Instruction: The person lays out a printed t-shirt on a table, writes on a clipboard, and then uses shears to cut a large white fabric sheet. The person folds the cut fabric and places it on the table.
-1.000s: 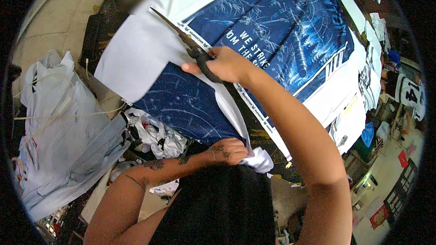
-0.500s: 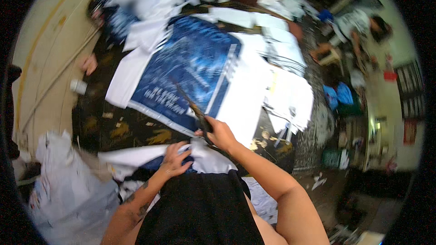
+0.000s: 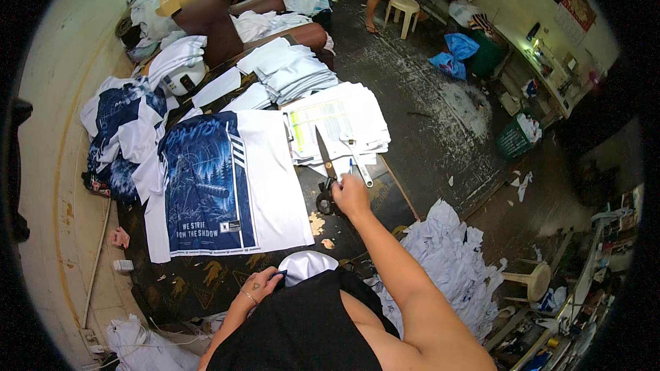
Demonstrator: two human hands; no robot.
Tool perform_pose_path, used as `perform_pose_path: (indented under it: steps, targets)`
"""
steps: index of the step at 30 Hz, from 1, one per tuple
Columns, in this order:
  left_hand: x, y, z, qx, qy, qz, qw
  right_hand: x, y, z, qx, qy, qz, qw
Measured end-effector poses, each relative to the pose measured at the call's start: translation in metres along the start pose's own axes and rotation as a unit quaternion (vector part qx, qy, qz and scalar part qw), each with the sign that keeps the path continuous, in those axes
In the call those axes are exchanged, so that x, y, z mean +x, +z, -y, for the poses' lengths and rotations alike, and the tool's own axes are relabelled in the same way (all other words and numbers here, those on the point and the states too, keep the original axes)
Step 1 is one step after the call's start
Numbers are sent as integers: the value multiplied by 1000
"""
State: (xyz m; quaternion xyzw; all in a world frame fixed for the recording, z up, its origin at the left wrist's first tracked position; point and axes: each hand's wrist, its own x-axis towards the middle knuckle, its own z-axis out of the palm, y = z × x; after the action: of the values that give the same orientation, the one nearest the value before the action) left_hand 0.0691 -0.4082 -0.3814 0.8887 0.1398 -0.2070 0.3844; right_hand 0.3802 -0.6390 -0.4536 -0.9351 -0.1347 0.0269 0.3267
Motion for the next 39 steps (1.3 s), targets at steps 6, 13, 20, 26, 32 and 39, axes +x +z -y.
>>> perform_pose_path:
  steps: [6,13,20,26,32,39]
  targets:
    - [-6,24,-31,-26,-63,-5,998,68,-6,-50,-41,23,-107,993]
    - [-31,52,-31,-45,-107,-57,992,90,5,-61,-60,9,-136,989]
    - [-38,59,-36,-72,-126,-80,986,119,-25,-46,-219,-56,-145,963]
    - [-39,39,-50,-43,-114,-80,989,50,-9,-38,-60,32,39,997]
    - [-42,1,-56,-9,-84,6,996,141,2,-30,-39,-87,-66,993]
    - [28,-152,-48,-353,190,-352,846,90,8,54,353,-150,253,888]
